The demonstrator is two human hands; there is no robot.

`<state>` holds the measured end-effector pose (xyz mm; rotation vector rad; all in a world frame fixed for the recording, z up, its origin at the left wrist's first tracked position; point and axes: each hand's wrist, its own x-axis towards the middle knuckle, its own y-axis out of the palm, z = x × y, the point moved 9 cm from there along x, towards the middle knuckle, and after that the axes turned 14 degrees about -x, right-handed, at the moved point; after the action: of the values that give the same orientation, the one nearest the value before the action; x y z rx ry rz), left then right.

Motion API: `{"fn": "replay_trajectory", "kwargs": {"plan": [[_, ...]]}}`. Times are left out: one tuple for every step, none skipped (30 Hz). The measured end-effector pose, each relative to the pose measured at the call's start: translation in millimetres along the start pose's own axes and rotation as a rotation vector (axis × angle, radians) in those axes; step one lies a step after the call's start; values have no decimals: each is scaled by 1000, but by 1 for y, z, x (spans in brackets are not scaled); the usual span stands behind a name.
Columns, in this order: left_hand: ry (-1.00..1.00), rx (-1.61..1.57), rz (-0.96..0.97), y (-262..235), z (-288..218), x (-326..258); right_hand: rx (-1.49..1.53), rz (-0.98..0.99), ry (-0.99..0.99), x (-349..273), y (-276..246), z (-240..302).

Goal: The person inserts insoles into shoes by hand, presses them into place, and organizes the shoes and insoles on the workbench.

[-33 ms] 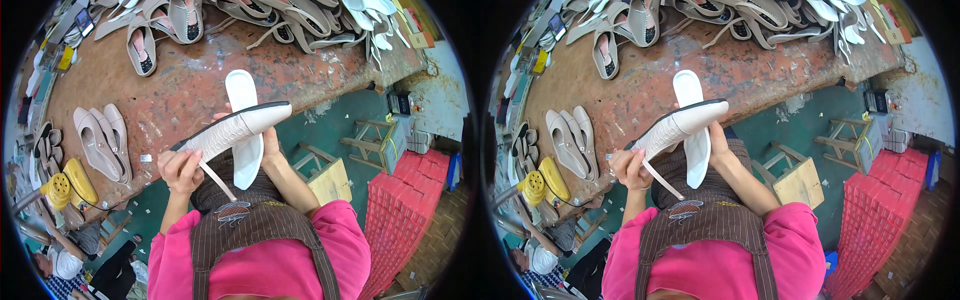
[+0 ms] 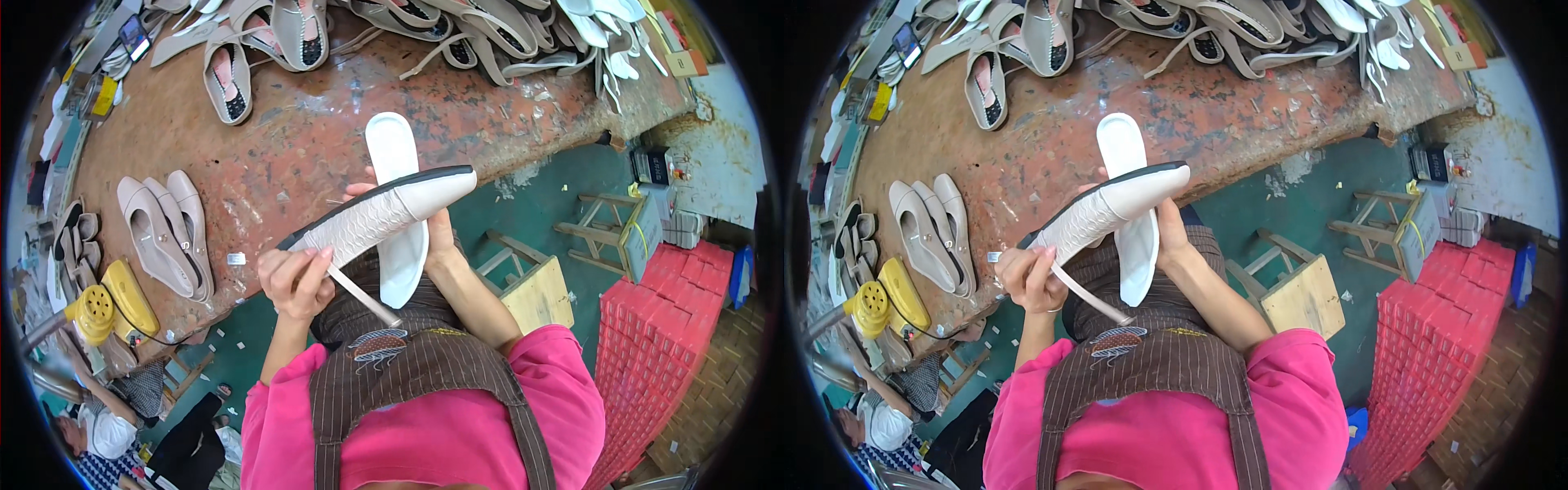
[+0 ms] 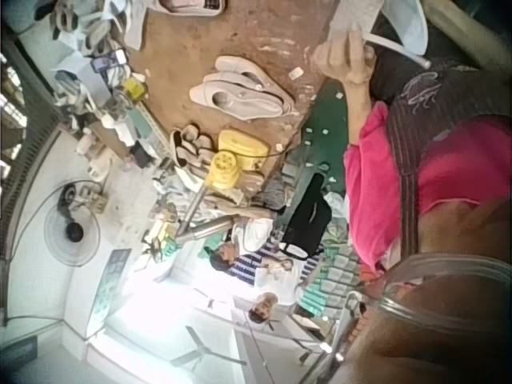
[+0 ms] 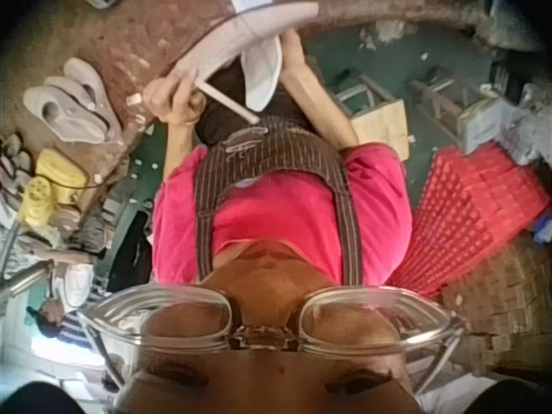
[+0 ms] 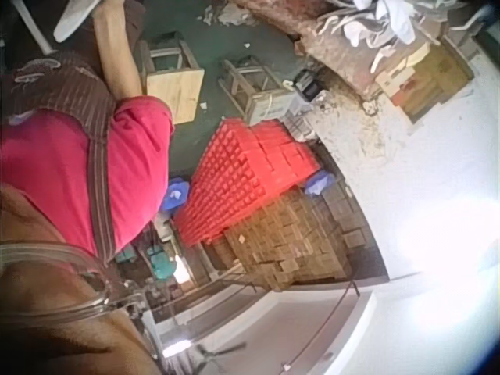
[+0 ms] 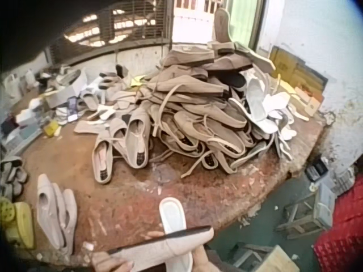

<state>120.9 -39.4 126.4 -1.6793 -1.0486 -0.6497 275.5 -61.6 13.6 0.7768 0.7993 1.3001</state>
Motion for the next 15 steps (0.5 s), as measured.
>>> {"fn": "replay_trajectory", "kwargs": {"plan": [[8,-6,18,1,-4,0,-33,21,-27,0,7,3],[15,-12,35,2,-8,0,-35,13,-26,1,9,3],[14,-11,43,2,-11,-1,35,-15,8,2,7,0],[9,-16,43,1,-12,-2,105,-41,42,2,6,-2],[11,-27,59,2,-15,-2,38,-51,47,2,7,0],[14,-37,76,3,-16,-2,37,-56,50,1,5,0],[10,-39,76,3,-17,-2,58,-38,45,2,3,-1],[14,-51,84,3,-18,-2,80,-18,41,3,3,-1],[18,-61,92,4,-19,-1,81,-20,44,2,3,-1],[13,-57,92,4,-20,0,84,-16,38,2,4,0],[-10,-62,97,5,-20,3,88,-11,33,2,4,1],[-34,-66,103,5,-18,5,90,-9,40,3,3,1],[-40,-56,103,5,-15,7,29,-13,35,3,0,1],[-94,-67,111,7,-5,9,-32,-16,31,2,-2,2],[-149,-77,120,9,7,12,-128,-258,108,-4,-24,1]]}}
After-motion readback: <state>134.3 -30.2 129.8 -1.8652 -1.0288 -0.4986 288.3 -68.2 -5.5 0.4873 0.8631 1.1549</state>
